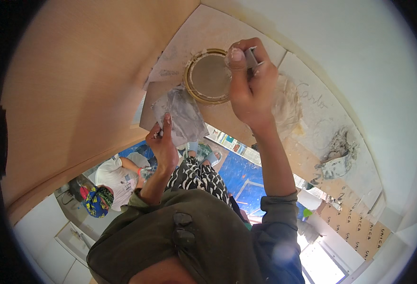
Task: The person applies plaster to the upper section of a wall using a spatula and scrapes material between two spatulas.
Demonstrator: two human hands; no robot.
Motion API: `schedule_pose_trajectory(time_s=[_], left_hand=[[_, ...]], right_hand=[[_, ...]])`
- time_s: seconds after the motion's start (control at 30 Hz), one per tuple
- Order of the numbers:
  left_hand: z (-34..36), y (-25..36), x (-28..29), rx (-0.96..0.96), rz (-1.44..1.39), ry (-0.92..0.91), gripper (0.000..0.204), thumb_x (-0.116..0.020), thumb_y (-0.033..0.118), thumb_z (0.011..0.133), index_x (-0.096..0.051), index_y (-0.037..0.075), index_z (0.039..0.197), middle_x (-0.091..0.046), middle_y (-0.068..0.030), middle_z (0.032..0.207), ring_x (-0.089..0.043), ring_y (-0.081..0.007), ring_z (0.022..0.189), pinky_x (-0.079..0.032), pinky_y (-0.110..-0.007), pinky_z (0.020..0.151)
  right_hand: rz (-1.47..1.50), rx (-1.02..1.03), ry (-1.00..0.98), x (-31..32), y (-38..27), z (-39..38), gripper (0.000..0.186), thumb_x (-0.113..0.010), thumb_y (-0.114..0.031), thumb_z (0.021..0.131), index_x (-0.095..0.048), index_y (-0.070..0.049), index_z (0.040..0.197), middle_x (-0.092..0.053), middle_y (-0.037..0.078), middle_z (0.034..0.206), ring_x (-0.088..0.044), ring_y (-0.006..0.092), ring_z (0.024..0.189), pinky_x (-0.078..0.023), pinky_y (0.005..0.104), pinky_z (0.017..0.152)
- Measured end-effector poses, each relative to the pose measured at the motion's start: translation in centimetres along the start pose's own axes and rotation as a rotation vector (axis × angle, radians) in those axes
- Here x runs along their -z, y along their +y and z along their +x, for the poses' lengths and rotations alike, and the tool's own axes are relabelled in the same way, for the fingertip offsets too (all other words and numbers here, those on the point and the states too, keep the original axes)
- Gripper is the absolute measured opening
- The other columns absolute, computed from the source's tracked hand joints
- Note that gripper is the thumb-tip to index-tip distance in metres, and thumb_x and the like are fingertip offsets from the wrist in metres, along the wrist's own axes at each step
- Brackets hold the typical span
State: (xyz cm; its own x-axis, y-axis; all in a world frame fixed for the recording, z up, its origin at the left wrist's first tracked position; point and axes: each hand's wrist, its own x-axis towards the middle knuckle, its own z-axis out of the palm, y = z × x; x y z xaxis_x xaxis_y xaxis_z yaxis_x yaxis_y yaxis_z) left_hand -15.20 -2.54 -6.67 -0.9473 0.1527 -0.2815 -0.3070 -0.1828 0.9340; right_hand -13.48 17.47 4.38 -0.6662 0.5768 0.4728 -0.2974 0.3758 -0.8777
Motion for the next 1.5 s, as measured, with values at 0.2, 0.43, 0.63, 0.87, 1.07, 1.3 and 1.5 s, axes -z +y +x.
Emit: schedule_pose_trajectory(time_s=[0.2,0.43,0.63,0.87,1.07,1.3,1.5], left_hand=[[0.2,-0.8,0.4,-0.003,0.013,-0.006,0.031,-0.058,0.022,0.096,-0.064,-0.002,0.078,-0.056,0.0039,0.075,-0.043,-0.0015,0.071,-0.036,-0.018,0.063],[0.1,0.2,-0.4,-0.084,0.089,-0.012,0.037,-0.058,0.025,0.097,-0.058,0.000,0.069,-0.046,0.0063,0.067,-0.035,-0.0020,0.066,-0.029,-0.021,0.056],[-0.1,1.3,0.1,-0.023,0.140,-0.039,0.039,-0.058,0.028,0.096,-0.055,0.004,0.065,-0.040,0.0085,0.064,-0.029,-0.0027,0.063,-0.024,-0.024,0.054],[0.3,0.7,0.0,-0.078,0.093,-0.038,0.039,-0.058,0.027,0.096,-0.052,0.006,0.064,-0.035,0.0097,0.060,-0.026,-0.0013,0.057,-0.018,-0.023,0.048],[-0.1,1.2,-0.2,-0.081,0.096,-0.027,0.040,-0.058,0.029,0.096,-0.052,0.005,0.064,-0.035,0.0095,0.060,-0.026,-0.0016,0.057,-0.018,-0.024,0.049],[0.0,2.1,-0.3,-0.073,0.100,-0.021,0.042,-0.060,0.030,0.095,-0.051,0.007,0.061,-0.036,0.0093,0.060,-0.027,-0.0016,0.060,-0.020,-0.023,0.052],[0.8,1.0,0.0,-0.107,0.165,-0.027,0.041,-0.058,0.030,0.096,-0.054,0.005,0.063,-0.036,0.0095,0.059,-0.027,-0.0013,0.056,-0.018,-0.024,0.048]], right_hand=[[0.149,-0.155,-0.072,-1.0,1.2,-0.7,0.021,-0.047,-0.021,0.101,-0.051,-0.005,0.087,-0.051,0.000,0.076,-0.046,0.0076,0.070,-0.040,0.0234,0.064],[0.612,-0.023,0.097,-0.3,0.8,0.8,0.019,-0.048,-0.018,0.100,-0.049,-0.007,0.084,-0.050,0.003,0.075,-0.045,0.0124,0.067,-0.041,0.0289,0.063],[-0.281,-0.122,-0.265,-1.6,-0.9,0.7,0.015,-0.050,-0.013,0.096,-0.052,-0.001,0.086,-0.051,0.006,0.065,-0.045,0.0132,0.058,-0.040,0.0281,0.056],[0.573,-0.206,0.316,-1.0,0.9,2.0,0.025,-0.046,-0.021,0.101,-0.051,-0.006,0.082,-0.048,-0.003,0.066,-0.045,0.0084,0.060,-0.041,0.0259,0.056],[-0.080,-0.152,-0.037,-1.6,0.2,0.6,0.027,-0.048,-0.024,0.100,-0.049,-0.006,0.079,-0.048,-0.002,0.066,-0.043,0.0074,0.060,-0.038,0.0249,0.055],[0.483,-0.068,0.276,-2.0,1.1,1.6,0.027,-0.048,-0.023,0.100,-0.050,-0.004,0.081,-0.046,-0.001,0.065,-0.041,0.0068,0.059,-0.035,0.0242,0.053],[-0.075,-0.046,-0.023,-3.1,1.1,0.4,0.030,-0.047,-0.028,0.101,-0.048,-0.009,0.078,-0.047,-0.001,0.066,-0.043,0.0075,0.058,-0.035,0.0232,0.050]])
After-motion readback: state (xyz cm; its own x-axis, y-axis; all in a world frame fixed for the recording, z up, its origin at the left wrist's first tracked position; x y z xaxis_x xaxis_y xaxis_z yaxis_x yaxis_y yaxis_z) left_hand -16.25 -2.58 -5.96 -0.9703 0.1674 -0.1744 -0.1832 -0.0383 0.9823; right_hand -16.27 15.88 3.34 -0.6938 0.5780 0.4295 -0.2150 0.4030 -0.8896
